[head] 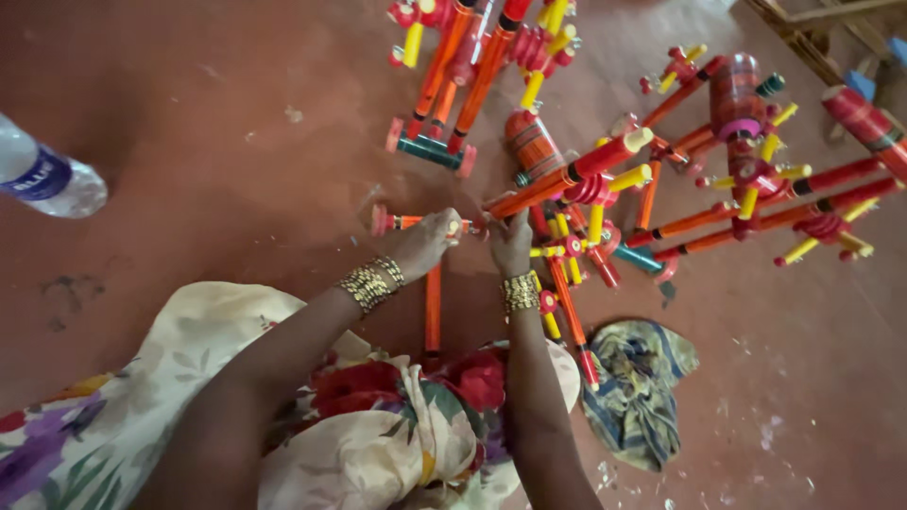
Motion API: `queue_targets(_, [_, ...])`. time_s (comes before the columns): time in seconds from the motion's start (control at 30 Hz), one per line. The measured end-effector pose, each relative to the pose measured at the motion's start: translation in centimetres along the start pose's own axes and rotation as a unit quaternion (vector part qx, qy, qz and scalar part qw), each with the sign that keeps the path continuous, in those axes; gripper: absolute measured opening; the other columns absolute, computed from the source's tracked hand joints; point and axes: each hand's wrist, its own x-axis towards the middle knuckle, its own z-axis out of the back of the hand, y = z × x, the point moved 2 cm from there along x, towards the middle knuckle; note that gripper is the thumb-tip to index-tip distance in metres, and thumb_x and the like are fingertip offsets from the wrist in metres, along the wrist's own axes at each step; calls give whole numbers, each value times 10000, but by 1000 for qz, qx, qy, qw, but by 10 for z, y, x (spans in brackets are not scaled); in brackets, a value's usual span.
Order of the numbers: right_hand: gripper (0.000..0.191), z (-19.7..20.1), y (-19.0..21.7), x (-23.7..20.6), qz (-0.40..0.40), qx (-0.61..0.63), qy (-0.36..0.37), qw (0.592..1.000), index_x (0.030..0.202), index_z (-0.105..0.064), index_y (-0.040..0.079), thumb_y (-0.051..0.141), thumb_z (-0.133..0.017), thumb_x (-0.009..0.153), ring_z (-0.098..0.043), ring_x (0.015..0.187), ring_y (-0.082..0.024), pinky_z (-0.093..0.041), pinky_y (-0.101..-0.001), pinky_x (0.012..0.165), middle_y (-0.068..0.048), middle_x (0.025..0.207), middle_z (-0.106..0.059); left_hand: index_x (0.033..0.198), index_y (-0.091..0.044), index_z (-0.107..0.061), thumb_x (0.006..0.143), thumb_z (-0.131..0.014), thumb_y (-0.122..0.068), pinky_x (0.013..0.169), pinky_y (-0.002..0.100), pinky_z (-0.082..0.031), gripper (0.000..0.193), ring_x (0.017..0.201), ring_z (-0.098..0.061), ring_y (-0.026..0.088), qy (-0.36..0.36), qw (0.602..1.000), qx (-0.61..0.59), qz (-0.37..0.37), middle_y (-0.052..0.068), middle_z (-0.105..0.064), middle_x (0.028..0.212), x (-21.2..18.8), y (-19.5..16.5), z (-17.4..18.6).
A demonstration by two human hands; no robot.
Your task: The person assembles colorful wooden toy parts by hand, fitting rods and crosspieces together. The person handles multiple toy components, aligns them, and secures them into assembled units on the floor.
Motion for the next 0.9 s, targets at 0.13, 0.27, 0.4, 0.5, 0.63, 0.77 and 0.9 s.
queue_targets(0.13, [370,7,-12,0,-65,63,46,995,1264,-490,47,-90,-639,955,-700,915,-160,-584,-288,726,-71,1099,-684,1025,-41,-454,944,-591,-54,805,457,-532,159,919,-651,365,26,999,-33,-14,148,-629,931,5,-6,6])
queue_targets(0.27, [419,14,-25,0,-23,52,103,993,1258,-493,53,-113,-683,923,-710,932,-187,-608,-311,747,-81,1091,-665,1030,-61,-460,952,-612,-86,792,475,-522,172,946,-656,377,89,995,-10,32,144,-636,953,3,-14,14])
queue_targets(0.4, [413,9,-32,2,-69,144,112,981,1296,-458,61,-121,-607,958,-703,889,-164,-600,-293,698,-77,1114,-621,1020,-76,-473,952,-623,-92,833,475,-516,165,983,-647,393,74,997,-12,-17,155,-628,974,1,-23,24])
queue_targets(0.5, [416,4,-32,1,-92,176,104,974,1311,-460,56,-123,-605,965,-671,964,-158,-590,-293,760,-80,1159,-607,1038,-81,-460,952,-588,-109,841,467,-523,157,976,-661,373,71,997,-11,2,139,-636,981,2,-20,23])
queue_targets(0.63, [382,5,-7,2,-116,96,85,985,1313,-523,47,-105,-652,986,-666,919,-168,-576,-291,740,-93,1089,-620,1025,-65,-471,956,-609,-97,843,474,-517,158,985,-655,382,80,997,-5,10,152,-643,976,3,-8,13])
queue_targets(0.77, [470,10,42,20,-108,218,48,969,1306,-489,66,-85,-680,905,-640,1071,-165,-561,-334,865,-87,1233,-627,1078,-50,-485,950,-599,-74,847,477,-518,173,999,-646,399,50,999,-7,-13,174,-638,1003,3,-1,8])
queue_targets(0.9, [359,12,69,40,-103,316,44,942,1205,-561,48,1,-711,883,-654,1072,-183,-556,-373,959,-111,1163,-664,1119,-58,-483,962,-587,-105,856,469,-523,194,996,-658,383,72,997,-11,-11,167,-639,1014,1,-2,11])
